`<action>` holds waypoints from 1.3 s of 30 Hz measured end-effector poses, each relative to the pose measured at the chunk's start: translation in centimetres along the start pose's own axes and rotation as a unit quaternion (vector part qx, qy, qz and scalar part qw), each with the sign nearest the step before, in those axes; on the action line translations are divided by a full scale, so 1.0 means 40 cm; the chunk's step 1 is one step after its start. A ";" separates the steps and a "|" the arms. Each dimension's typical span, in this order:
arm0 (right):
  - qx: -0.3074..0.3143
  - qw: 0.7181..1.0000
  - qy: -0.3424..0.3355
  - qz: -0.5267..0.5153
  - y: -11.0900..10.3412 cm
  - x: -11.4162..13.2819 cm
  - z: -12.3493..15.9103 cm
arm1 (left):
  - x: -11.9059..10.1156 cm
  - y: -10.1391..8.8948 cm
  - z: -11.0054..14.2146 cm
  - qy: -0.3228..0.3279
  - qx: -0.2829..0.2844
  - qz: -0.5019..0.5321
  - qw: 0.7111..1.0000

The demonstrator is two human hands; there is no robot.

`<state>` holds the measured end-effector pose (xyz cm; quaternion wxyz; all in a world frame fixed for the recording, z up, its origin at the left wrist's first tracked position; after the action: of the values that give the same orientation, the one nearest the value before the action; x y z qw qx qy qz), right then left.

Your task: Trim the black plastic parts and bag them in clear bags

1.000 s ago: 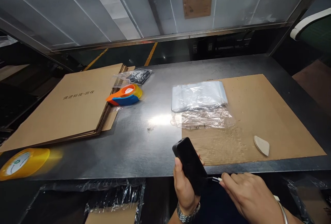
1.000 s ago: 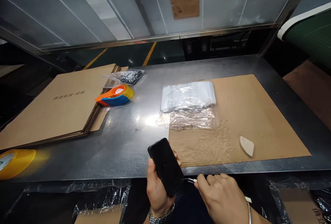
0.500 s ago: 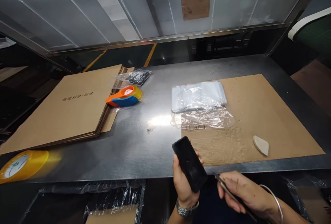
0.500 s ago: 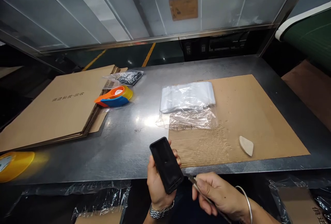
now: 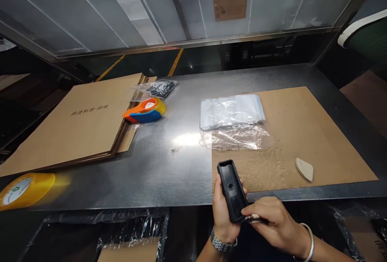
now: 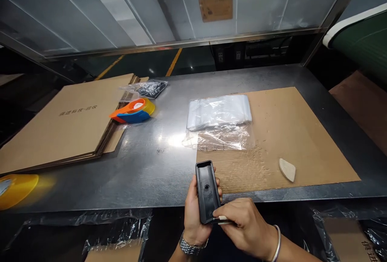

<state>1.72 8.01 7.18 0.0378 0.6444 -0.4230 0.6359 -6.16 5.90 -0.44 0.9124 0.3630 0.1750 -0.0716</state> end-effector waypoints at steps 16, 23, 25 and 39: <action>-0.007 0.995 0.099 0.004 -0.059 -0.037 -0.005 | 0.042 0.037 0.012 -0.076 0.140 0.015 0.987; 0.042 0.994 0.067 0.071 -0.050 0.001 -0.021 | 0.062 0.050 0.024 -0.102 0.149 0.041 0.983; 0.046 0.992 0.082 0.082 -0.050 -0.007 -0.022 | 0.065 0.056 0.027 -0.107 0.153 0.061 0.981; 0.101 0.963 0.047 0.245 0.006 -0.002 -0.001 | 0.114 0.011 0.024 -0.146 0.065 -0.006 0.987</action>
<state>1.57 7.92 6.99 -0.1646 0.4905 -0.4994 0.6949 -1.57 5.54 -1.21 0.9021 0.4065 0.0373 -0.1402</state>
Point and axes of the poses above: each hand's wrist, its own z-axis away from the middle knuckle, its own y-axis out of the palm, x = y × z, the point moved 8 cm from there along -z, towards the middle knuckle, and after that the axes turned 5 degrees about y, right-handed, at the moved point
